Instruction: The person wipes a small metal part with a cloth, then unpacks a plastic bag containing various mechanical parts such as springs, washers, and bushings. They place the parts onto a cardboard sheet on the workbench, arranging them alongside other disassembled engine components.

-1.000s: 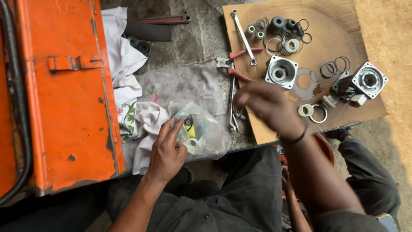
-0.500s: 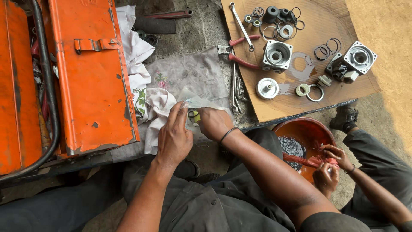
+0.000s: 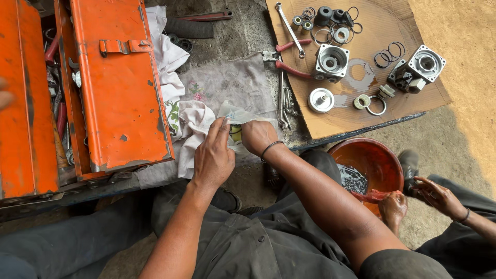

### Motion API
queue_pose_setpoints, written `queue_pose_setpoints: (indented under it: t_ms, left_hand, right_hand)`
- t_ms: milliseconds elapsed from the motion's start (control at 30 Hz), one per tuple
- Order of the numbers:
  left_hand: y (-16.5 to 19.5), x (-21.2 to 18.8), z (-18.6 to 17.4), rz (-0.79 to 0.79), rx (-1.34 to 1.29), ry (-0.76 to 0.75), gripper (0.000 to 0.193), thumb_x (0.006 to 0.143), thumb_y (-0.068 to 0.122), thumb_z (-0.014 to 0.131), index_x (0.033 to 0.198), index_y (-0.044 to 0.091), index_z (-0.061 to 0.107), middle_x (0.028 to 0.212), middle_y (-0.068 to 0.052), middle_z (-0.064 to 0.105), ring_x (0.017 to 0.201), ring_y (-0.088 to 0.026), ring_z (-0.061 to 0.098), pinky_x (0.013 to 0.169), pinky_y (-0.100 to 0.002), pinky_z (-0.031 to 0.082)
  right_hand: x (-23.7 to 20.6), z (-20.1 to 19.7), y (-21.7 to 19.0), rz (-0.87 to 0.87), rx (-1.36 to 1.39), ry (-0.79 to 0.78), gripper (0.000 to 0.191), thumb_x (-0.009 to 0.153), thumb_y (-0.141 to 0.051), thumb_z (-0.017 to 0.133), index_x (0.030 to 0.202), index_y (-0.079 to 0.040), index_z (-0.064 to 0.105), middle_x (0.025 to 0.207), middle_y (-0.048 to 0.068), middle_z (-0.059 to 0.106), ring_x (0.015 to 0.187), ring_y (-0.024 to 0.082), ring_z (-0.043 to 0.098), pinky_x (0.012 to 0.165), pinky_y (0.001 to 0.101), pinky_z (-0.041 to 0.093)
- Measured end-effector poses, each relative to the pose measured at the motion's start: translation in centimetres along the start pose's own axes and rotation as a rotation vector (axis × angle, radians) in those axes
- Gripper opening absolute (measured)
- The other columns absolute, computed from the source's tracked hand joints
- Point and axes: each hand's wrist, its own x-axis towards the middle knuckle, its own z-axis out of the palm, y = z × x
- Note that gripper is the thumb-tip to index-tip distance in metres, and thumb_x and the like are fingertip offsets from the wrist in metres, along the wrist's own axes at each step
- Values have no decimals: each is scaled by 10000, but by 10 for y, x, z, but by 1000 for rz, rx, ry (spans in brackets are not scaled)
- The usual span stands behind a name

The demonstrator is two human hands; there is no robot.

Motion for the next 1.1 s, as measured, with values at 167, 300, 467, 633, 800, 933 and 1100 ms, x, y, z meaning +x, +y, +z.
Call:
queue_pose_setpoints:
  t_ms: [167,300,467,633,800,933,1100]
  left_hand:
    - [0,2,1,-35,-22,-36,605,783,-57,573,1385,-95,520,1449,-205,513,1129,-391,662,945,-457,547]
    - [-1,2,3,-21,-13,-16,618,778,-59,565,1392,-97,514,1450,-234,509,1161,-407,650,961,-464,537]
    - [-2,6,5,16,-12,19,620,768,-50,579,1383,-95,514,1448,-259,501,1216,-426,631,1000,-460,532]
    - [-1,8,4,-11,-42,-4,633,786,-45,585,1406,-117,484,1458,-266,476,1186,-412,643,976,-448,544]
    - [1,6,2,-23,-62,-2,615,784,-35,600,1386,-117,501,1451,-256,477,1168,-411,648,962,-458,544]
    - [3,5,3,-28,-83,-4,555,804,-28,596,1352,-96,535,1447,-234,494,1178,-399,651,961,-458,549]
    - [4,6,2,-5,-80,17,562,803,12,648,1345,-91,542,1428,-241,490,1209,-413,624,965,-459,543]
  right_hand:
    - [0,-9,-6,78,-1,-18,160,850,-114,583,903,-18,699,811,241,718,752,427,709,670,525,560]
    - [-11,-30,-20,45,28,57,163,833,-59,579,934,-14,698,839,240,710,786,431,697,688,524,551]
    - [-22,-61,-41,-99,39,241,163,796,-2,602,943,10,671,859,210,682,824,413,694,709,495,553]
    - [-29,-84,-51,-40,56,270,124,887,-60,653,991,-10,698,879,170,690,785,383,697,695,468,550]
    - [-40,-91,-47,33,102,292,158,891,-141,707,1020,-70,764,890,126,708,774,353,707,689,444,548]
    - [-42,-91,-33,140,244,209,190,871,-214,757,987,-64,775,871,117,691,717,299,696,654,409,533]
    - [-46,-92,-17,241,592,35,213,912,-223,746,952,-15,753,842,71,675,681,158,635,628,319,506]
